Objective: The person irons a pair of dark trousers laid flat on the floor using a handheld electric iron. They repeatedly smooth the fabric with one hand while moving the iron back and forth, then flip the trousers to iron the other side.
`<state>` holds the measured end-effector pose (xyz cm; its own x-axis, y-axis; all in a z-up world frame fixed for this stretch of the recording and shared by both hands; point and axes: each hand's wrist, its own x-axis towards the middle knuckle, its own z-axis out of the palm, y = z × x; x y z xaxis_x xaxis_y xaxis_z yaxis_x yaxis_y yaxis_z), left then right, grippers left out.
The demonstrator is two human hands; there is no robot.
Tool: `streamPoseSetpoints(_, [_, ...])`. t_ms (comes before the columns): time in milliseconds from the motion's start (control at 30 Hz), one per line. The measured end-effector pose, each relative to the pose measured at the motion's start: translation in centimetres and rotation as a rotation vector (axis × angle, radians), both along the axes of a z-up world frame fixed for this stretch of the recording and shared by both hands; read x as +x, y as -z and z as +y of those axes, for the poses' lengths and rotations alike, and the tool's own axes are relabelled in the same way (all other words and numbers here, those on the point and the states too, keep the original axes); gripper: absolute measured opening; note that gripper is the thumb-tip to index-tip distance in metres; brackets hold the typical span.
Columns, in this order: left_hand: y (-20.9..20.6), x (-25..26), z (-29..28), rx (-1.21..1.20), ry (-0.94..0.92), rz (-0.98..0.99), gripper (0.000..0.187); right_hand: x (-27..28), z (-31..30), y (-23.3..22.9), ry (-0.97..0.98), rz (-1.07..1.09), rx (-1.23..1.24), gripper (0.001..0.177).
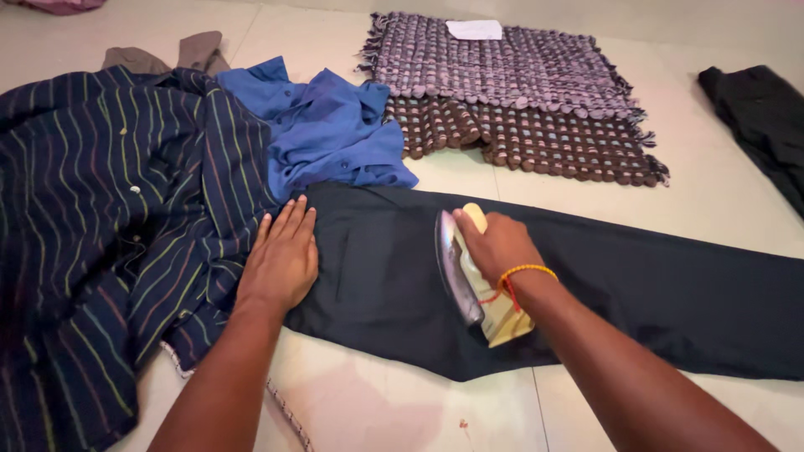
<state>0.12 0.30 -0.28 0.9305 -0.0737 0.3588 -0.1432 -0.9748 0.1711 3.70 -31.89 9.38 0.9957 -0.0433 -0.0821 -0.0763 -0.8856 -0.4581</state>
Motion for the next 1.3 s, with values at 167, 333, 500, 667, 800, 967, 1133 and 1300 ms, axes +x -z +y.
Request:
streamPoseSetpoints(167, [-0.2,-0.1,-0.1,0.016,-0.015,-0.009,0.053,0.2,-0.1,-0.1,0.015,0.033,0.017,0.075])
streamPoseSetpoints(333, [-0.1,-0.2,-0.2,0.036,-0.058,-0.034,0.053,-3.7,-1.7,-0.6,-0.009,0.077,-0.005,0.071])
streamPoseSetpoints(500, [0.2,-0.2,0.0,0.015,-0.045,-0.066,0.052,-8.1,-3.5,-1.8,0.043,0.127,-0.008,0.07])
streamPoseSetpoints(667, [0.3,-0.2,-0.1,0.001,-0.05,-0.046,0.052,-7.1,-4.5,-0.9,0.057,0.109,-0.029,0.069])
streamPoseSetpoints(800, [0.3,0.0,0.0,-0.01,-0.049,-0.024,0.051,-3.6,-5.4,0.3,0.048,-0.002,-0.003,0.071])
streamPoseSetpoints(967, [0.2,0.0,0.0,-0.003,-0.031,-0.043,0.052,0.9,-6.4,0.1,0.125,0.101,-0.025,0.077])
streamPoseSetpoints(1133, [-0.1,-0.2,-0.1,0.002,-0.029,-0.052,0.051,0.2,-7.0,-0.8,0.195,0.166,0.015,0.074])
streamPoseSetpoints(1300, [0.5,0.1,0.2,0.06,-0.032,-0.073,0.051,-3.7,-8.8,-0.4,0.091,0.021,-0.046,0.071])
